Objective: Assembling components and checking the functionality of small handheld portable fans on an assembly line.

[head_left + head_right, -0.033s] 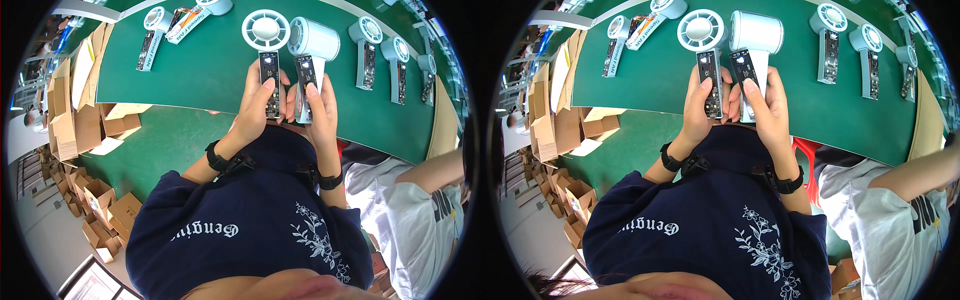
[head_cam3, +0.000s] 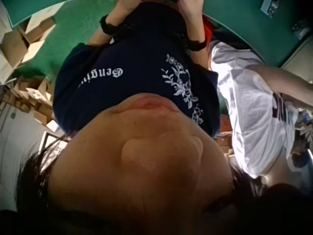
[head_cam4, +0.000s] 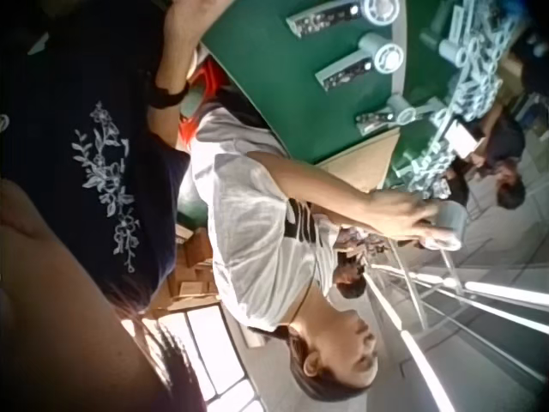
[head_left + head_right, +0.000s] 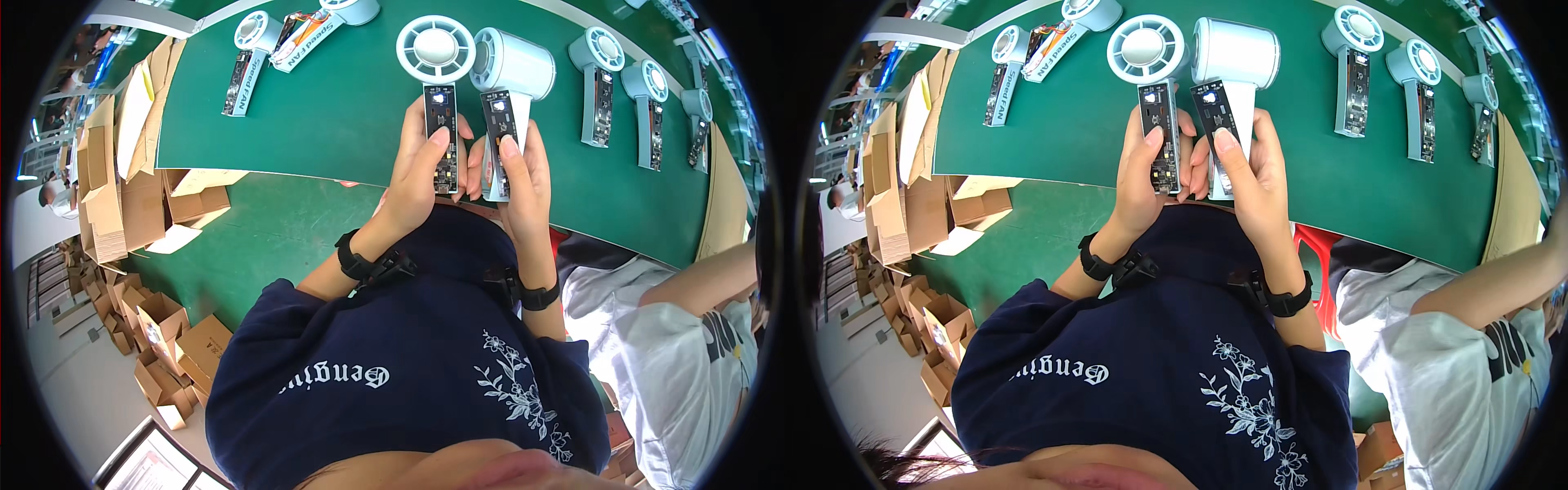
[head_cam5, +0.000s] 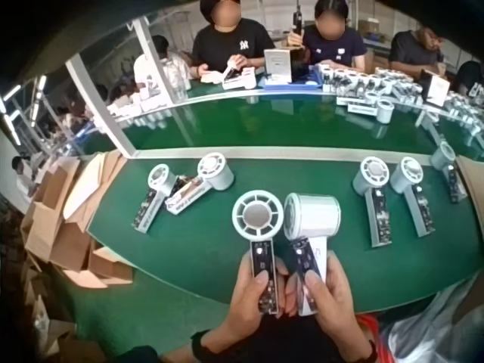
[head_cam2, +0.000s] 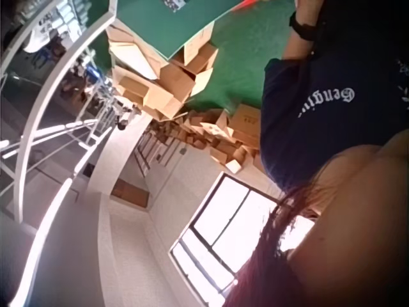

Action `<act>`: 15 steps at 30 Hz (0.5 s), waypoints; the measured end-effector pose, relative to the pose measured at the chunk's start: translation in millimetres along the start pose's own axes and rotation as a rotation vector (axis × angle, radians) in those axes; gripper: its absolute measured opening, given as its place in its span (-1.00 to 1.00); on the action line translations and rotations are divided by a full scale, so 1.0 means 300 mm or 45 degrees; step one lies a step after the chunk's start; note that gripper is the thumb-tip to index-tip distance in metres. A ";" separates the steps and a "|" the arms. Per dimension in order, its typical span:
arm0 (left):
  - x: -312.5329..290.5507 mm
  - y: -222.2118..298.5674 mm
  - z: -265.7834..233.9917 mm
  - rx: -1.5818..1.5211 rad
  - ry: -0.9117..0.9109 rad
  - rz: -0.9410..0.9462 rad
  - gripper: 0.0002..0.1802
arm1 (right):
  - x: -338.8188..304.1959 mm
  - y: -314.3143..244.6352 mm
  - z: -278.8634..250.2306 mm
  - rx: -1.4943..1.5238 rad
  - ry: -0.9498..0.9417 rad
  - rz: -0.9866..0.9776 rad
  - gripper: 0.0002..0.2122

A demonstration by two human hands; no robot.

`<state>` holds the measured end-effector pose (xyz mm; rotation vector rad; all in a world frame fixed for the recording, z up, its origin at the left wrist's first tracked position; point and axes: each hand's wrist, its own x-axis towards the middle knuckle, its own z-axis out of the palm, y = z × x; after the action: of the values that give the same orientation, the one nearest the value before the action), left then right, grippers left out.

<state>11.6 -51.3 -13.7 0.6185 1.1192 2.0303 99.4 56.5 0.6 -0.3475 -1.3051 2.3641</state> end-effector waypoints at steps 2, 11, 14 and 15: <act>0.001 0.000 -0.002 -0.007 -0.009 0.004 -0.64 | 0.001 -0.001 0.003 0.011 0.002 -0.006 -0.78; 0.002 0.000 -0.002 -0.030 -0.028 -0.006 -0.62 | 0.000 0.001 0.010 -0.139 0.035 -0.019 -0.75; 0.003 0.000 0.003 -0.022 -0.005 -0.019 -0.62 | 0.000 0.001 0.005 -0.140 0.029 -0.025 -0.75; 0.001 0.000 0.003 -0.005 0.007 -0.011 -0.62 | -0.002 0.001 0.006 -0.140 0.027 -0.023 -0.75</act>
<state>12.1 -50.7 -13.1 0.6055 1.1186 2.0271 99.0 54.9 1.2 -0.3911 -1.4257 2.2729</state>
